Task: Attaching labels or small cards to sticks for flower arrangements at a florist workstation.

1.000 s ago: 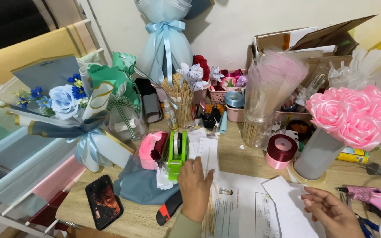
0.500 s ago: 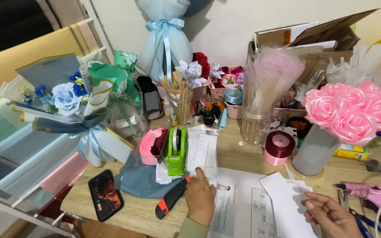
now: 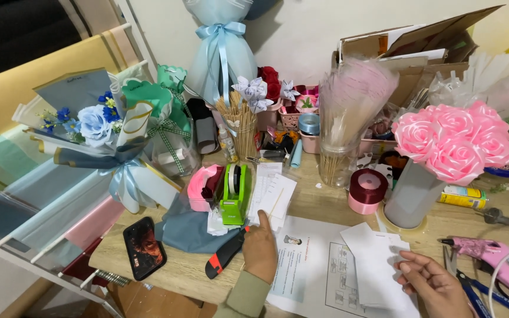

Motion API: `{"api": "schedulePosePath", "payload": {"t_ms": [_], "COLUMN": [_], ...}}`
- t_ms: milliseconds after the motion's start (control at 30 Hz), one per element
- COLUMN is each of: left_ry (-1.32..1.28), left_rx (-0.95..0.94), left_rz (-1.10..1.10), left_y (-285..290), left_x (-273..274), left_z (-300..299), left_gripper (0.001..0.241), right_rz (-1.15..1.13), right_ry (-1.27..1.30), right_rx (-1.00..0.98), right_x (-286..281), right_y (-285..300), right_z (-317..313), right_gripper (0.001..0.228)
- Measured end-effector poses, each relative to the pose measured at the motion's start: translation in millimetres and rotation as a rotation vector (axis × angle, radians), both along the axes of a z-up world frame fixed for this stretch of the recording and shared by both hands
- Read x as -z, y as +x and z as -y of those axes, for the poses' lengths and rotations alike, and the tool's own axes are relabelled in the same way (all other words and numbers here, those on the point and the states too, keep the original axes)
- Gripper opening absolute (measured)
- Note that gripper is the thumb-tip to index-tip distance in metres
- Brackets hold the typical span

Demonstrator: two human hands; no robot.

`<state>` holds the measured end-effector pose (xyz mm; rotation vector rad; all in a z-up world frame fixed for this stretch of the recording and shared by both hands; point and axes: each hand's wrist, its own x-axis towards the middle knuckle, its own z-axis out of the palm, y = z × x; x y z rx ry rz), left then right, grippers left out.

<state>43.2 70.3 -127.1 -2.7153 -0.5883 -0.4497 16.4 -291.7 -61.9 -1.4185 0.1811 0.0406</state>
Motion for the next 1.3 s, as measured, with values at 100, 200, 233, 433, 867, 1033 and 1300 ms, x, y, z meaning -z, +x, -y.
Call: {"api": "schedulePosePath", "payload": {"t_ms": [100, 200, 233, 433, 867, 1033, 1300], "left_ry": [-0.045, -0.180, -0.296, -0.116, -0.894, -2.123, -2.722], "left_rx": [0.053, 0.085, 0.102, 0.124, 0.439, 0.332, 0.051], "left_rz": [-0.051, -0.024, 0.027, 0.017, 0.033, 0.275, 0.495], "left_y": [-5, -6, -6, -20, -51, -55, -47], "left_x": [-11, -15, -15, -21, -116, -146, -79], "left_z": [-4, -9, -11, -11, -23, -18, 5], "left_gripper": [0.075, 0.074, 0.073, 0.083, 0.069, 0.043, 0.019], "right_rz": [-0.007, -0.032, -0.060, -0.070, 0.051, -0.090, -0.048], "right_ry": [0.034, 0.016, -0.009, 0.074, 0.044, 0.020, 0.042], "right_rx": [0.002, 0.003, 0.006, -0.013, -0.038, 0.022, 0.036], "right_x": [3, -3, -6, 10, 31, 2, 13], "right_y": [-1, -2, -3, 0, 6, -2, 0], "right_z": [0, -2, -3, -2, 2, -8, -11], "right_gripper": [0.036, 0.035, 0.035, 0.037, 0.037, 0.034, 0.033]}}
